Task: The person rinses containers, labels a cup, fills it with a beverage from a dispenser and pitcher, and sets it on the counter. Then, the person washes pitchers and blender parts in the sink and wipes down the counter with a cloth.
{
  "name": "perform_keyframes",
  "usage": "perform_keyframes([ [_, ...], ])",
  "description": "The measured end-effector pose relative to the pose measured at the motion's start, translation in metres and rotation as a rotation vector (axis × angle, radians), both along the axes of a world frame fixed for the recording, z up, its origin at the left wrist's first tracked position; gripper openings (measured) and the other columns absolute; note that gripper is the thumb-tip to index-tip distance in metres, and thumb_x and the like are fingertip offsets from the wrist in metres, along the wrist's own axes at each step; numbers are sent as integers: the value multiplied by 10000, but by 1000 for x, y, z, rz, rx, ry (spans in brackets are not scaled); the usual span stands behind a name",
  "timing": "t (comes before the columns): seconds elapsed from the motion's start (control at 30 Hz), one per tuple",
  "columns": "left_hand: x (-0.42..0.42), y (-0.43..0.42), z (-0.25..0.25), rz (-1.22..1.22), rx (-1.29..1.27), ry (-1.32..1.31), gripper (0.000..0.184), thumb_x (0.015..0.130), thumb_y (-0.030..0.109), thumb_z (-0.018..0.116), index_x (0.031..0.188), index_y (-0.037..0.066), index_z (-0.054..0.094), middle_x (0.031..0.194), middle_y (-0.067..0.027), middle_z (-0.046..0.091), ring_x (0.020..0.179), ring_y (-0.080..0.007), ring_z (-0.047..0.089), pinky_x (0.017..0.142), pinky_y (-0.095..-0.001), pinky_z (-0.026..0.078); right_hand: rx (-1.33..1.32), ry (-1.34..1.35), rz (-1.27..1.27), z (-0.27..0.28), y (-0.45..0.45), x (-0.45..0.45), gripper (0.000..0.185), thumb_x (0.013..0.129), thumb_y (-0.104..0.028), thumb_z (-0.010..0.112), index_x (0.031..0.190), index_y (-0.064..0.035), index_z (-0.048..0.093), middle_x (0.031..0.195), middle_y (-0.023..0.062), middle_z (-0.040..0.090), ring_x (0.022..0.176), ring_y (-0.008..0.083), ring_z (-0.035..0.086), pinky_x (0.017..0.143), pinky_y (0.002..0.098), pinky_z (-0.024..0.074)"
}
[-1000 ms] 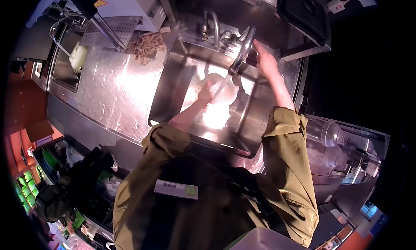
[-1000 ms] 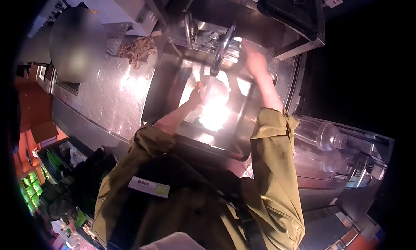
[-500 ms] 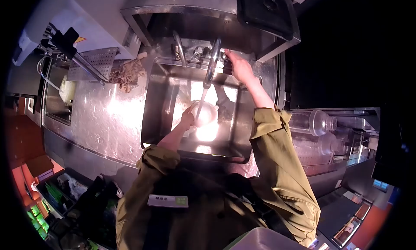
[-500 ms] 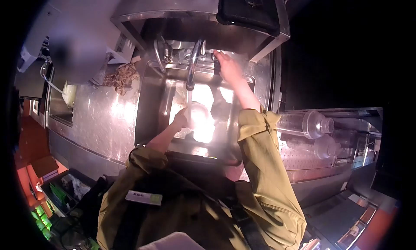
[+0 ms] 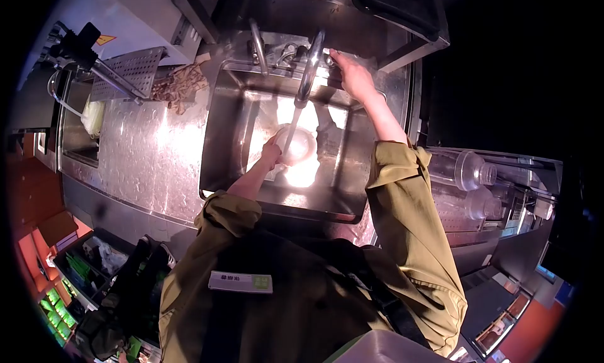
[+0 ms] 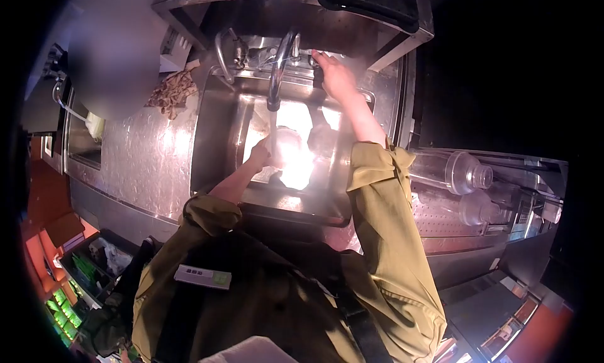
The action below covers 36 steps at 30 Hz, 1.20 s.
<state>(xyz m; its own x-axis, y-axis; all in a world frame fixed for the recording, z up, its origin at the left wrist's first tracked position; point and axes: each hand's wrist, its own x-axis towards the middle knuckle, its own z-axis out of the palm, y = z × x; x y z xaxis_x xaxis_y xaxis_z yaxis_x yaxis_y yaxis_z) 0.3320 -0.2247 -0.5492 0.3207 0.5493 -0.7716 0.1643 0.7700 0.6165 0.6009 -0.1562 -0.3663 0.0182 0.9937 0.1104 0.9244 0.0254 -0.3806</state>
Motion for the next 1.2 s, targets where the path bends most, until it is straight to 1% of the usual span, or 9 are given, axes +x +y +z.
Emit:
perform_keyframes([
  [0.03, -1, -1, -3, 26, -10, -18, 666, 637, -90, 309, 1244, 167, 403, 1094, -120, 514, 901, -257, 562, 608, -342, 548, 8, -7, 0, 0, 0, 0, 634, 652, 80, 474, 1227, -174, 392, 1183, 117, 472, 1035, 289, 484, 844, 364, 428],
  [0.23, -4, -2, -25, 28, -51, -30, 669, 644, -91, 295, 1249, 175, 399, 1093, -118, 513, 880, -236, 570, 571, -332, 547, 13, -11, -2, -1, -1, 1, 593, 690, 65, 478, 1230, -165, 395, 1166, 133, 480, 1042, 297, 475, 849, 366, 418],
  [0.37, -9, -4, -38, 115, -13, -47, 651, 662, -93, 280, 1254, 156, 383, 1103, -140, 500, 909, -259, 563, 616, -357, 557, 27, 11, -21, -2, -3, -2, 601, 690, 68, 474, 1239, -160, 390, 1164, 143, 479, 1056, 302, 464, 869, 366, 404],
  [0.5, -9, -2, -13, 245, -2, -59, 605, 703, -84, 253, 1265, 122, 344, 1131, -170, 469, 941, -303, 546, 667, -387, 555, 58, 90, -69, -10, -5, -6, 643, 667, 41, 486, 1256, -191, 368, 1216, 177, 426, 1059, 330, 462, 847, 388, 420],
  [0.7, -16, 7, 17, 235, 35, 40, 494, 783, -41, 290, 1264, 70, 312, 1162, -191, 441, 960, -345, 530, 695, -420, 544, 185, 153, -216, 4, -16, -23, 475, 733, -61, 511, 1197, -88, 416, 1237, 198, 380, 1022, 353, 475, 828, 391, 425],
  [0.93, -20, 8, 37, 338, -193, -198, 460, 801, -54, 268, 1249, 41, 301, 1165, -208, 433, 946, -358, 538, 638, -446, 557, 105, 180, -217, 4, -21, -26, 397, 742, -79, 529, 1133, -52, 462, 1087, 144, 473, 961, 331, 492, 803, 388, 414],
  [1.0, -35, 3, -56, 227, -114, -326, 486, 792, -51, 269, 1267, 50, 284, 1165, -207, 435, 927, -351, 550, 643, -429, 558, 127, 168, -226, 4, -23, -28, 381, 736, -75, 529, 1114, -47, 481, 1069, 134, 481, 949, 323, 493, 792, 386, 414],
  [1.07, -39, -1, -94, 172, -95, -343, 520, 776, -56, 273, 1282, 63, 271, 1160, -206, 442, 913, -345, 559, 651, -420, 557, 119, 136, -233, 5, -24, -32, 387, 729, -69, 527, 1112, -42, 481, 1075, 134, 482, 962, 318, 486, 808, 378, 408],
  [1.2, -33, -8, -87, 136, -91, -133, 597, 724, -84, 288, 1293, 94, 274, 1131, -198, 467, 890, -326, 573, 647, -412, 557, 143, 102, -232, 2, -25, -32, 408, 717, -63, 526, 1120, -34, 473, 1097, 134, 482, 992, 313, 471, 845, 371, 393],
])
